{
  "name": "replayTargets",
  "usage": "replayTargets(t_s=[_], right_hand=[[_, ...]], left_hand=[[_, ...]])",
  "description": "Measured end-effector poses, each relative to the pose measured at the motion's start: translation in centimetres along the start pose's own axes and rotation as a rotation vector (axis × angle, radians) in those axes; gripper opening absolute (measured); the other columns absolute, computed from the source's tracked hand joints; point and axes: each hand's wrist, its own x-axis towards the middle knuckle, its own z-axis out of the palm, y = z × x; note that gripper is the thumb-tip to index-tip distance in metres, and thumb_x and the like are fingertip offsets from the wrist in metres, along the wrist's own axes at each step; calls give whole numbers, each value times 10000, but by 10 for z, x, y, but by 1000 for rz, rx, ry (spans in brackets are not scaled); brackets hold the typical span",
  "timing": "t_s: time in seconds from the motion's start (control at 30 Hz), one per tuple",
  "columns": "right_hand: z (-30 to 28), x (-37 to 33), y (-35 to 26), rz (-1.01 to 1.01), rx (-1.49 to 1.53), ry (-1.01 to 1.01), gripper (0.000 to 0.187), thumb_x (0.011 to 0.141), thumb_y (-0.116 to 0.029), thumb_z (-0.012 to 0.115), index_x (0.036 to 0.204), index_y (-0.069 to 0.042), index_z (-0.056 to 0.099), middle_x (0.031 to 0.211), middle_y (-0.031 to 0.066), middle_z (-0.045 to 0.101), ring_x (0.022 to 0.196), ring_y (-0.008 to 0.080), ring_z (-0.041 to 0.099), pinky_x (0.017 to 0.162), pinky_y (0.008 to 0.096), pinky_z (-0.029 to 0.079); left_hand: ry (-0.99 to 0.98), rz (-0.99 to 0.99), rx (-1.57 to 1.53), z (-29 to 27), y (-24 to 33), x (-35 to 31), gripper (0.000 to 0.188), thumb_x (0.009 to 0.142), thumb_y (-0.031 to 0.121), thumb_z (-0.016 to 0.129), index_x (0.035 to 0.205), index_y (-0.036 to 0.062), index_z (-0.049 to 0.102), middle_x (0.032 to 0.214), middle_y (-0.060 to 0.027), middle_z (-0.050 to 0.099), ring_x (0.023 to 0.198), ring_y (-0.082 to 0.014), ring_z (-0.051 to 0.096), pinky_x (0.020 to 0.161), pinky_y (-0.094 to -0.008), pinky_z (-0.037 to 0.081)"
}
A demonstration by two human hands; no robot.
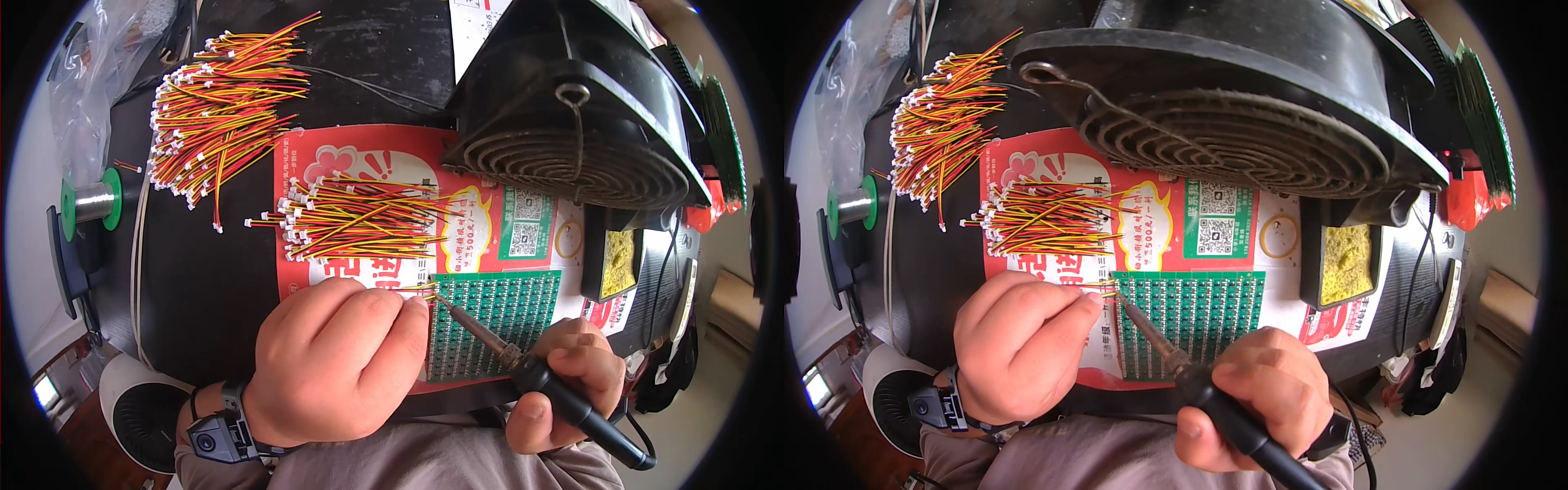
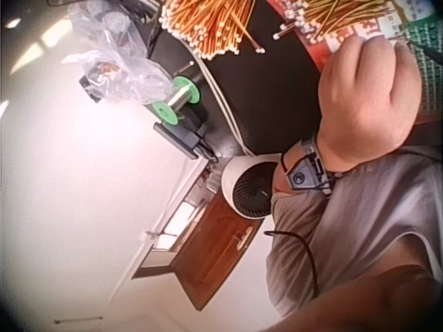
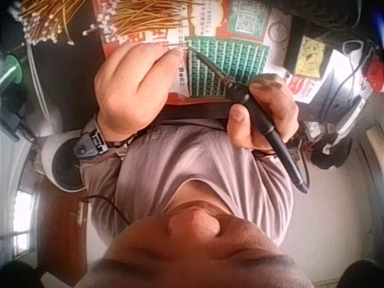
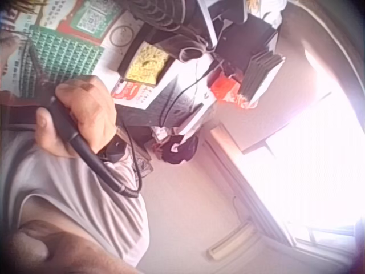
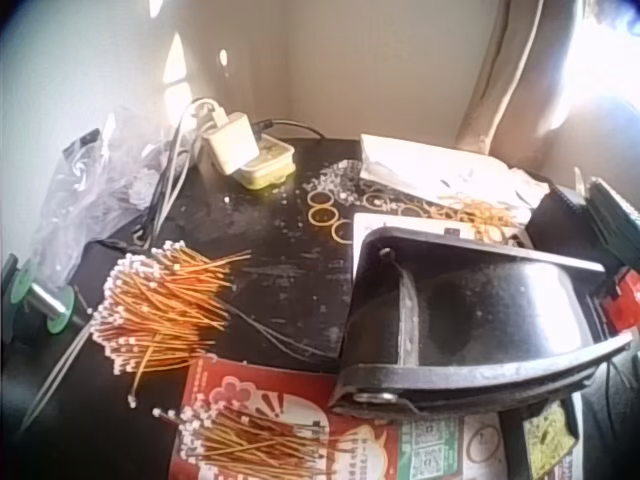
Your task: Soldering jumper wires to a green LED matrix panel on an electronics workbench.
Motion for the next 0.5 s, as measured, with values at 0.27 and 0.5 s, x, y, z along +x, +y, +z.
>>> replayTargets(t_s=[0.27, 0.5], right_hand=[[0, -3, 1, 3, 12, 24, 398, 734, -196, 800, 937, 38, 551, 598, 94, 557, 473, 195, 544, 424, 294, 433], [-1, -2, 0, 26, 12, 5, 407, 732, -209, 806, 938, 32, 551, 606, 94, 558, 484, 194, 546, 433, 293, 439]], left_hand=[[-9, 1, 9, 1, 0, 1, 214, 632, -62, 716, 845, -55, 706, 774, -115, 621, 613, -256, 606, 519, -341, 506], [-17, -2, 20, -2, 0, 1, 200, 635, -61, 721, 834, -53, 707, 776, -113, 621, 614, -255, 606, 521, -342, 506]])
